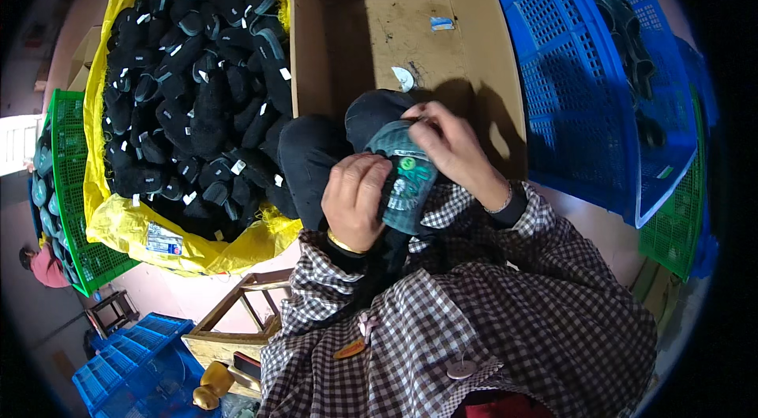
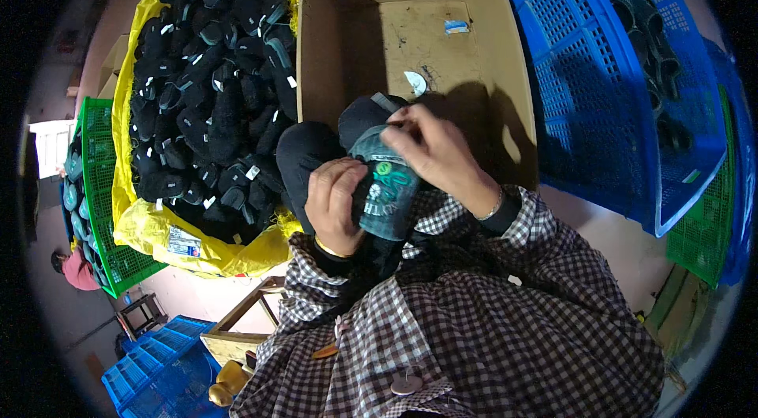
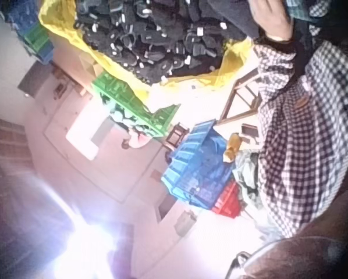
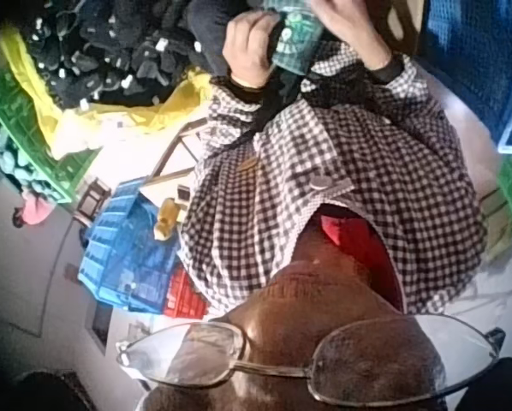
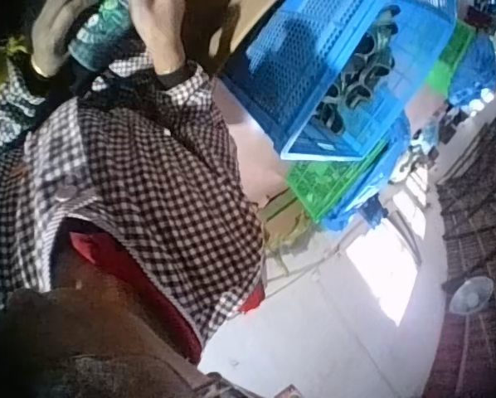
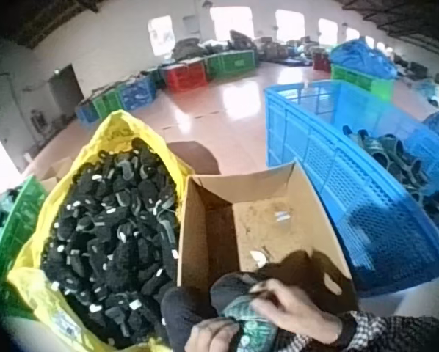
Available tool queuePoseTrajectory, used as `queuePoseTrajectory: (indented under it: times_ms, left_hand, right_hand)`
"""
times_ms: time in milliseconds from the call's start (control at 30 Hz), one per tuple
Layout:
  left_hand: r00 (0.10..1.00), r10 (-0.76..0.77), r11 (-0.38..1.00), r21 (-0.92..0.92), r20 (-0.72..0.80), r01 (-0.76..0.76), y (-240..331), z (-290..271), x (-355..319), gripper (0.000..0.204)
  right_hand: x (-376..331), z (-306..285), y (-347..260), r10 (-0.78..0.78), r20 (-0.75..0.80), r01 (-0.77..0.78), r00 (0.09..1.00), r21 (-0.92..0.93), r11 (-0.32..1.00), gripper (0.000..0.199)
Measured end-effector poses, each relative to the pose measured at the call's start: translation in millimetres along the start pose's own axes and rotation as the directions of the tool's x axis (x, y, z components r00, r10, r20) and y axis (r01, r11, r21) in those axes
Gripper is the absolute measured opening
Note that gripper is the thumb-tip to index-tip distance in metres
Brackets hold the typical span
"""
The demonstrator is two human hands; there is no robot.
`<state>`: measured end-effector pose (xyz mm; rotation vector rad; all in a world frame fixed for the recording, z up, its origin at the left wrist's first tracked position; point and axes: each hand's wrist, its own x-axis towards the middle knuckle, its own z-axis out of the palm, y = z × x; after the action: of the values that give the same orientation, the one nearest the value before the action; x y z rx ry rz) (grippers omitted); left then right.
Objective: The person sits on the floor and repeatedly picks up black slippers from a yellow sack, turns them over to inspect the soles and uppers, and places them into a blue basket. The person handles the slippers one at a time throughout the clip.
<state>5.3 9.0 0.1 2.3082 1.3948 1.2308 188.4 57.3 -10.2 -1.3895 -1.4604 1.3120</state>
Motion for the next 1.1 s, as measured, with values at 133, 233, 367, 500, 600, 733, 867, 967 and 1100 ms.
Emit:
queuePoseTrajectory:
  times_ms: [133, 233, 367, 500, 600, 733, 867, 967, 1100]
  left_hand:
    - [0.999, 0.002, 0.989, 0.146, -0.043, 0.004, 0.7, 0.3, -7.0, 0.027]
    - [0.971, -0.223, 0.953, 0.23, 0.091, 0.197, 5.7, -13.5, -15.3, 0.033]
    - [0.905, -0.425, 0.883, 0.232, 0.024, 0.409, 21.8, -27.3, -50.0, 0.018]
    - [0.856, -0.234, 0.965, 0.0, 0.461, 0.264, 31.3, -32.7, -69.9, 0.033]
    - [0.82, -0.08, 0.994, -0.013, 0.566, 0.107, 13.2, -7.8, -58.2, 0.039]
    - [0.802, -0.053, 0.974, -0.147, 0.595, 0.173, 3.4, 19.0, -38.5, 0.045]
    - [0.806, -0.021, 0.991, -0.091, 0.592, 0.093, 3.5, 26.8, -26.1, 0.046]
    - [0.832, -0.004, 0.995, -0.083, 0.555, 0.061, -0.4, 37.1, -14.4, 0.043]
    - [0.821, -0.025, 0.981, -0.146, 0.57, 0.131, -4.2, 35.7, -24.1, 0.046]
  right_hand:
    - [-0.6, 3.2, 4.6, 0.027, 0.128, -0.022, 0.991, -0.037, 0.999, 0.041]
    - [-5.1, 4.1, 14.2, 0.013, 0.008, -0.012, 1.0, -0.147, 0.989, 0.045]
    - [-7.8, -4.4, 16.8, 0.059, -0.029, -0.064, 0.998, -0.249, 0.966, 0.045]
    - [-10.4, 2.3, 19.4, -0.005, 0.015, 0.006, 1.0, -0.083, 0.997, 0.042]
    - [-11.5, -0.1, 11.3, 0.017, 0.124, -0.007, 0.992, -0.082, 0.997, 0.04]
    - [-12.9, -0.3, 17.6, -0.017, 0.112, 0.025, 0.994, -0.073, 0.997, 0.035]
    - [-14.1, 3.4, 24.3, -0.041, 0.03, 0.042, 0.999, -0.043, 0.998, 0.034]
    - [-7.4, 2.1, 26.4, -0.037, 0.057, 0.042, 0.998, -0.091, 0.995, 0.034]
    - [-12.4, 7.0, 22.7, -0.006, -0.002, 0.006, 1.0, -0.099, 0.995, 0.034]
